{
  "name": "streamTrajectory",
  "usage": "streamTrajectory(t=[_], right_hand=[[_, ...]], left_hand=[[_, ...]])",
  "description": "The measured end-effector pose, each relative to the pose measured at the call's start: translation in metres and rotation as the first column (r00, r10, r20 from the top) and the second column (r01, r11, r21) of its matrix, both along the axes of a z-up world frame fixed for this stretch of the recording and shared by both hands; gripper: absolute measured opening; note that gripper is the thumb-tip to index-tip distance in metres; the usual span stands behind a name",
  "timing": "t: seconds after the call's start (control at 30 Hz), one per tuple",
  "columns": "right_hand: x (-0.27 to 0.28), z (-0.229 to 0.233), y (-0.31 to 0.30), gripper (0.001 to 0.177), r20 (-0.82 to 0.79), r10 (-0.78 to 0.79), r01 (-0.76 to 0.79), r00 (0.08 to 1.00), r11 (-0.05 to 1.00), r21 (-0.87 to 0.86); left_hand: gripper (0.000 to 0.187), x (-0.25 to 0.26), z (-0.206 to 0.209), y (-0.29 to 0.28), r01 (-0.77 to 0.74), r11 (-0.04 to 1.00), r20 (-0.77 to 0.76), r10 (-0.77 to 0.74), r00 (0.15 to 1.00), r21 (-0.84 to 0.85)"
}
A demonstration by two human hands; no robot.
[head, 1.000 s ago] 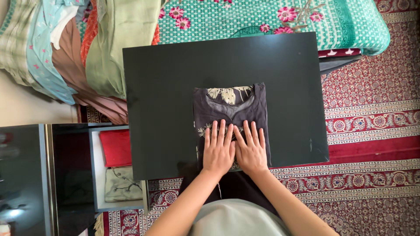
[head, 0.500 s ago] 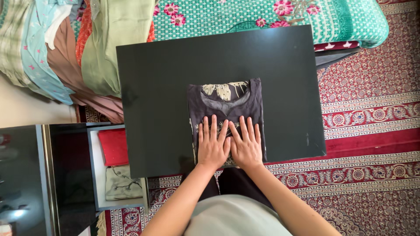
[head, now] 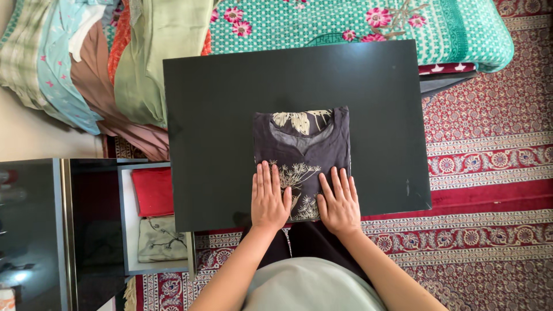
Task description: The person picks up a shirt from a pile on a bed, spreads it out on a small table, and folds the sleeves and body of the shirt into a rectangular shape.
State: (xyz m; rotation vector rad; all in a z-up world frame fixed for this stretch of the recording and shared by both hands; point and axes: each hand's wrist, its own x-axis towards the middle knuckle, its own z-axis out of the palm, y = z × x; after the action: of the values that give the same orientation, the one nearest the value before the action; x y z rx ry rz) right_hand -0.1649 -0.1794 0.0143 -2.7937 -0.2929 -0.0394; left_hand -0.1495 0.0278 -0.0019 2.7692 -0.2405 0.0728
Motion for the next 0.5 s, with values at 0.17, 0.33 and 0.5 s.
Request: streamTrajectory(t=[0.17, 0.33, 0.5], right_hand=[[0.002, 0.002, 0.002, 0.056, -0.011, -0.008, 0.008, 1.0, 1.0, 0.002], [-0.005, 0.024, -0.004, 0.056, 0.0, -0.012, 0.012, 1.0, 0.993, 0.116], [0.019, 0.033, 0.017, 0.058, 0.012, 0.039, -0.04, 0.999, 0.985, 0.165]], left_hand=[[0.07, 0.002, 0.005, 0.001, -0.006, 1.0, -0.002, 0.006, 1.0, -0.002], [0.068, 0.007, 0.022, 0.0, 0.011, 0.999, 0.072, -0.007, 0.997, -0.051], [0.066, 0.053, 0.023, -0.004, 0.027, 0.997, 0.102, -0.02, 0.995, -0.071]])
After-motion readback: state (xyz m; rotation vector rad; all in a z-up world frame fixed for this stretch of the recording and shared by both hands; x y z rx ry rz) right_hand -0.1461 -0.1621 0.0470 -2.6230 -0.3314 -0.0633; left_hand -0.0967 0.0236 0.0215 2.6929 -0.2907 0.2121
